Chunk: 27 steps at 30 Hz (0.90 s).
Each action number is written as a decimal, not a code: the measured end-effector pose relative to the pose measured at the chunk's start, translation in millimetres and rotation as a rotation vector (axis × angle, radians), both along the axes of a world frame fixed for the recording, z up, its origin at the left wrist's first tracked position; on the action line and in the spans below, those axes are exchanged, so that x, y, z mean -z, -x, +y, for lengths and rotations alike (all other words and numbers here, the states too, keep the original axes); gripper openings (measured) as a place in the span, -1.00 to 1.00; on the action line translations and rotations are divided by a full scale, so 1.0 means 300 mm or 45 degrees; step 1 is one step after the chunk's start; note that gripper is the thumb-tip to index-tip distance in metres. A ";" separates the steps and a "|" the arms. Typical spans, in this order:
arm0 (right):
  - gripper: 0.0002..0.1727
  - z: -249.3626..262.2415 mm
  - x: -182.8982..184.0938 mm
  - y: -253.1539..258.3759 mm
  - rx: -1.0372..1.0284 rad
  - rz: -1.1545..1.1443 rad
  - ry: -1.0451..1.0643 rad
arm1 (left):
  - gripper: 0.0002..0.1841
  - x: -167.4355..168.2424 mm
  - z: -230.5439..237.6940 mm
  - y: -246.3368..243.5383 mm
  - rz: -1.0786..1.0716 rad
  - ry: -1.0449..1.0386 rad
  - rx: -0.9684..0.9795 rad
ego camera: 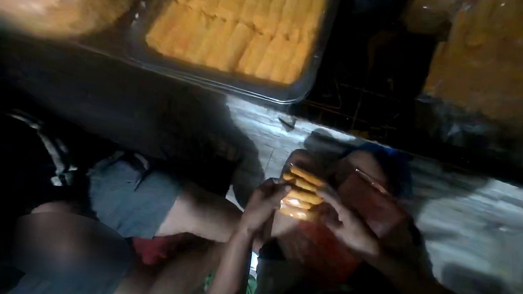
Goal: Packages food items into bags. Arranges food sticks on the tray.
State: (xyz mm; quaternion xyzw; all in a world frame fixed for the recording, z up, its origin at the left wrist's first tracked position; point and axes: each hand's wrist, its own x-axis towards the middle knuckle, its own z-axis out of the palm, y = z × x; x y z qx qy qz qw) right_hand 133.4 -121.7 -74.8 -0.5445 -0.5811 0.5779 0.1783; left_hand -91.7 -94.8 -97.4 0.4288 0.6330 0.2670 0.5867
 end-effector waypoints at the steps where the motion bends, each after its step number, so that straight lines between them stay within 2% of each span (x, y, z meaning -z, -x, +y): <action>1: -0.38 0.006 -0.004 0.002 -0.032 -0.077 -0.017 | -0.68 0.004 0.000 0.001 -0.011 -0.012 0.001; 4: -0.37 0.008 -0.005 0.002 -0.072 -0.195 -0.095 | -0.68 0.012 0.004 0.001 0.005 -0.002 -0.006; 7: -0.54 -0.014 0.014 -0.002 -0.043 -0.181 -0.228 | -0.69 0.011 0.013 0.005 0.077 0.043 -0.012; 14: -0.71 0.000 0.011 -0.025 -0.158 -0.109 -0.089 | -0.63 -0.004 0.016 0.036 -0.015 0.204 -0.171; 18: -0.74 0.014 0.011 -0.022 -0.220 -0.141 -0.104 | -0.67 0.012 0.015 0.065 -0.109 0.254 -0.154; 22: -0.78 0.014 0.024 0.019 -0.149 -0.142 -0.217 | -0.71 0.026 0.024 0.079 -0.098 0.248 -0.122; 27: -0.67 0.005 0.054 0.065 -0.159 -0.315 -0.262 | -0.69 0.022 0.030 0.069 -0.076 0.263 -0.153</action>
